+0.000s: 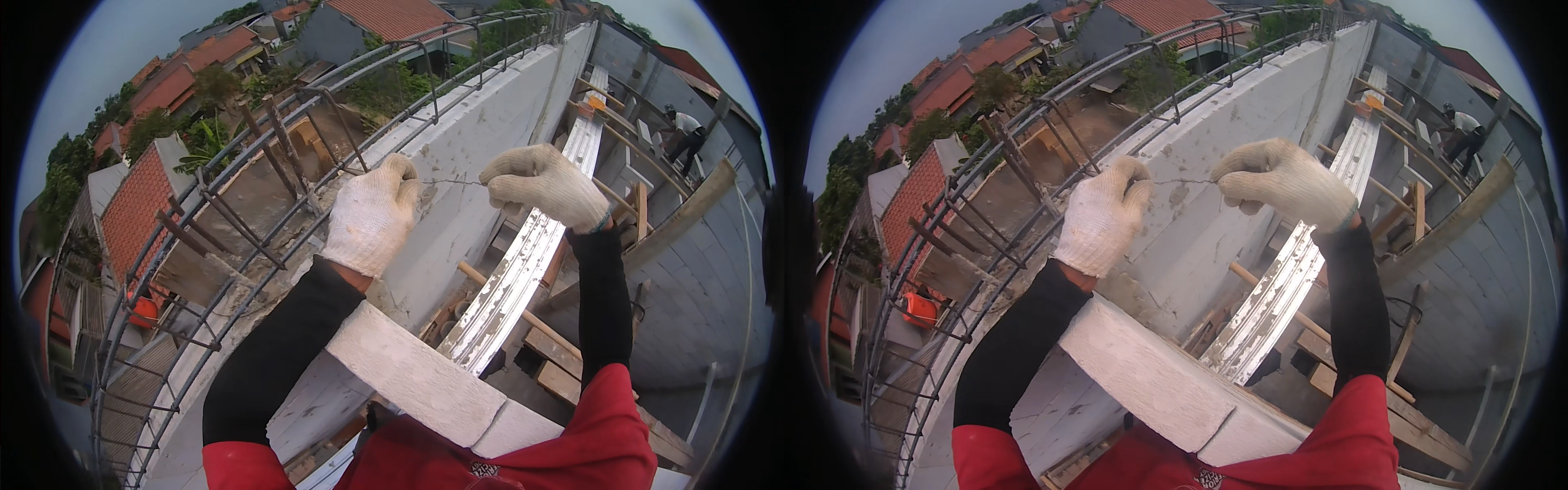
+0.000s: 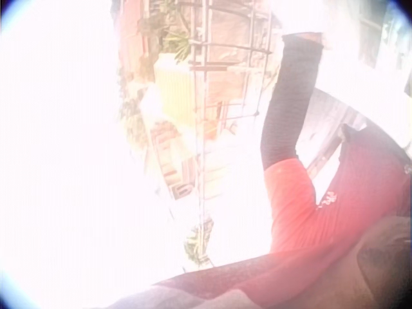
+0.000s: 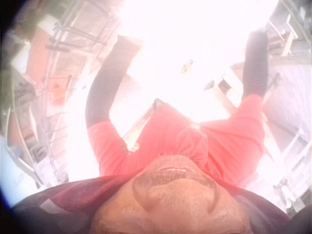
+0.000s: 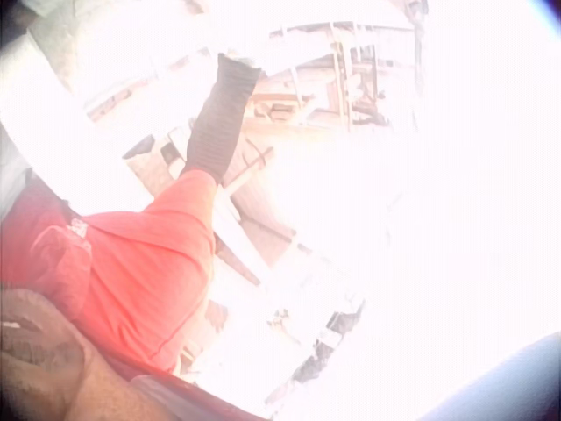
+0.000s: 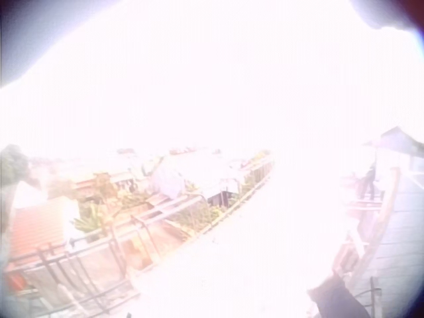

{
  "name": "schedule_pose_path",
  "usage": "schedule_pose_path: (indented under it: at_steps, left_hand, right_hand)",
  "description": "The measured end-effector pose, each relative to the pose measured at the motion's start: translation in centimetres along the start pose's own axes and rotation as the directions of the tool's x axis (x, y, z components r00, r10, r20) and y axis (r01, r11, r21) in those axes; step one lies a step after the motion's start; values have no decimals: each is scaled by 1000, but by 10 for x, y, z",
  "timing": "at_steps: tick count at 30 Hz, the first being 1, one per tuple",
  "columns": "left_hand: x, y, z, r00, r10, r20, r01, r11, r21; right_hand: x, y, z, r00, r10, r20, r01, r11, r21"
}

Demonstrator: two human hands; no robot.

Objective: The person walks along a narrow wooden plank on scaffolding and picks up a large white concrete block. They position the block against a metal railing and secure it by tying a wire around the block and the railing structure.

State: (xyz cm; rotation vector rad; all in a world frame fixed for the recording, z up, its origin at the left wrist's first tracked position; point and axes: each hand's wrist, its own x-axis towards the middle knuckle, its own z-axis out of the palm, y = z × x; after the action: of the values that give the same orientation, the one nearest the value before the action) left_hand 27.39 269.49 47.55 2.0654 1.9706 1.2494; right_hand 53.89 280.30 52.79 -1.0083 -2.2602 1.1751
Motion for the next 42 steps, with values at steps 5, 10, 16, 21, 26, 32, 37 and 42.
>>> schedule_pose_path:
  at_steps: [5,10,16,21,26,32,37,42]
  left_hand:
    - [-1,-6,3,1000,-10,10,9,997,83]
    - [0,-5,6,1000,-7,9,6,988,153]
    - [-3,22,-7,989,147,14,-134,855,500]
    - [9,49,-18,968,246,48,-245,889,386]
    - [42,28,-6,944,190,270,-177,981,-73]
    - [37,19,2,954,50,294,66,927,-370]
    - [37,16,1,937,33,348,118,907,-405]
    - [33,9,4,931,228,285,-147,948,-282]
  right_hand:
    - [0,-13,13,989,21,-148,-52,977,-207]
    - [-8,-18,37,927,-195,-321,-4,850,-528]
    - [-1,0,49,879,-317,-355,26,777,-629]
    - [-4,-7,36,935,-192,-298,50,904,-425]
    - [-3,-4,31,952,-204,-227,159,966,-202]
    - [19,29,56,838,-334,-431,397,916,61]
    - [26,34,59,787,-389,-478,346,921,-179]
    - [21,29,42,986,-99,-135,125,972,197]
